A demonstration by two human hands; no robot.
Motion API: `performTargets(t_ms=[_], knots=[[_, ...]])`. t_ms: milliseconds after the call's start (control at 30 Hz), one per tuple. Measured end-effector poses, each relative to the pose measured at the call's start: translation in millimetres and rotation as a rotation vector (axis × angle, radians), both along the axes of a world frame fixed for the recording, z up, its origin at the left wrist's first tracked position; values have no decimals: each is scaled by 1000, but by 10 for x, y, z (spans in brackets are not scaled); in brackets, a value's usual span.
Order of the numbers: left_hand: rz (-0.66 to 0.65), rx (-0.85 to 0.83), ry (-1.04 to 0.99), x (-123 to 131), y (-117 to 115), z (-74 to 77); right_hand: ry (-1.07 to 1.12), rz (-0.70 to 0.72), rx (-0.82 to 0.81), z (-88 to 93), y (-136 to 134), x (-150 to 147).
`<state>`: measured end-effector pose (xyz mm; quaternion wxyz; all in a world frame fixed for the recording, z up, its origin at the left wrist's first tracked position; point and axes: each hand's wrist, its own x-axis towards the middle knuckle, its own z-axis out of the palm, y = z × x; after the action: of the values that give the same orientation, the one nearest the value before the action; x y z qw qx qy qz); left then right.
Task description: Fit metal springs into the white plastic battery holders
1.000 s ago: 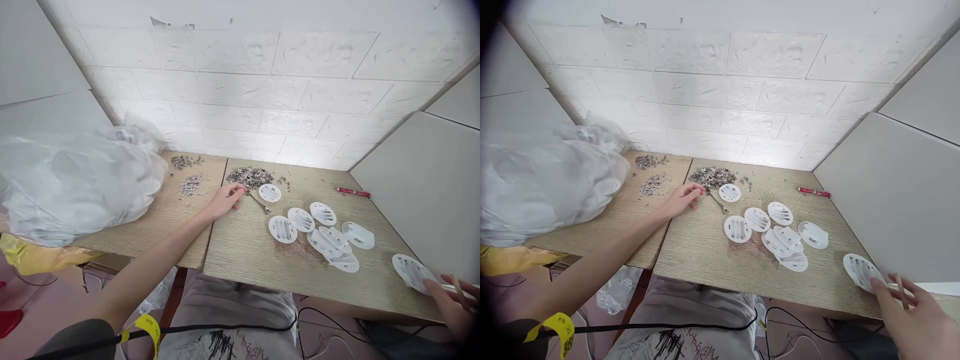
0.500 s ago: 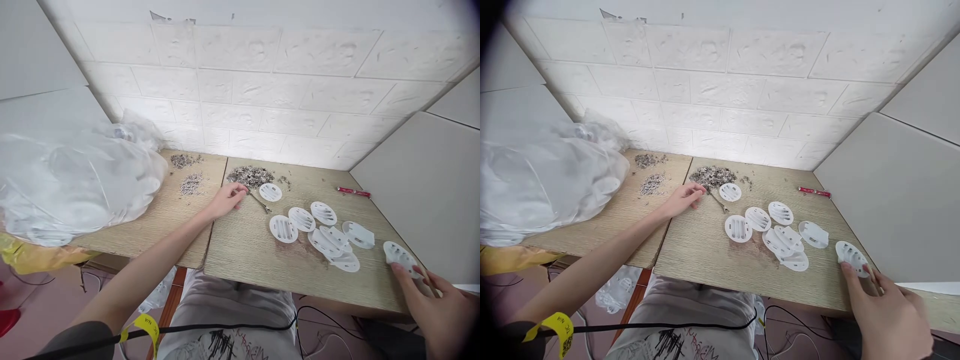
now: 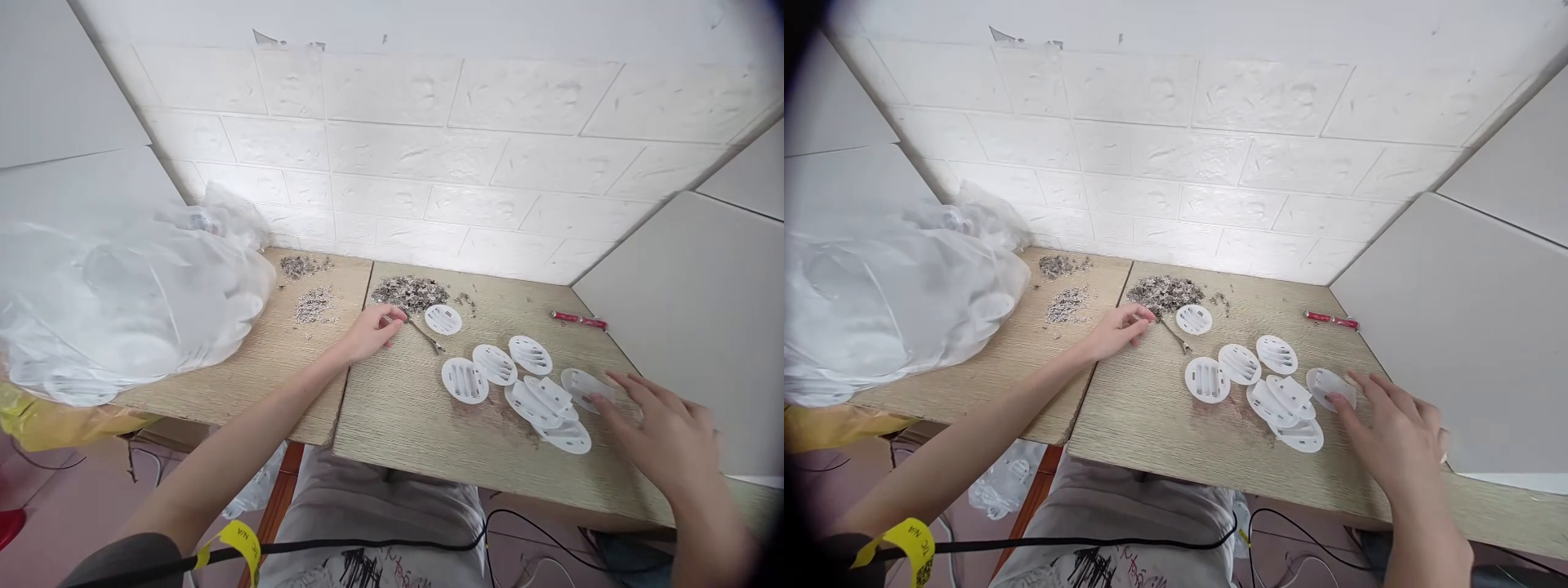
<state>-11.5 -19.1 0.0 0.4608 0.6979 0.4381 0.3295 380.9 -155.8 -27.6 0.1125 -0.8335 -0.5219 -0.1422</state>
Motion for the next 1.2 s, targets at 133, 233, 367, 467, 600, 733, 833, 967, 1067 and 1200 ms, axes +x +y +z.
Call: performTargets(t_ms=[133, 233, 367, 467, 600, 733, 833, 967, 1067, 1200], knots=[[10, -8, 3, -8, 3, 4, 159, 20, -87, 16, 95, -21], [7, -9, 0, -6, 9, 4, 261, 85, -41, 53, 102, -135], [4, 6, 0, -5, 17, -11, 322, 142, 13, 83, 85, -369], [-4, 7, 13, -5, 20, -17, 297, 130, 47, 76, 83, -473], [8, 0, -14, -4, 28, -21, 268, 31, 193, 173, 91, -506], [-2, 50, -66, 10, 44, -39, 403, -66, 425, 483, 147, -728], [-86, 50, -167, 27, 40, -25, 798, 54, 612, 708, 274, -1138], [-198, -51, -383, 5, 32, 47, 1225, 446, 394, 811, 535, -1828], [-227, -104, -522, -63, 57, 99, 1298, 661, 157, 770, 761, -2249], [-104, -147, -662, -135, 119, 113, 1247, 862, 98, 654, 1097, -2479]])
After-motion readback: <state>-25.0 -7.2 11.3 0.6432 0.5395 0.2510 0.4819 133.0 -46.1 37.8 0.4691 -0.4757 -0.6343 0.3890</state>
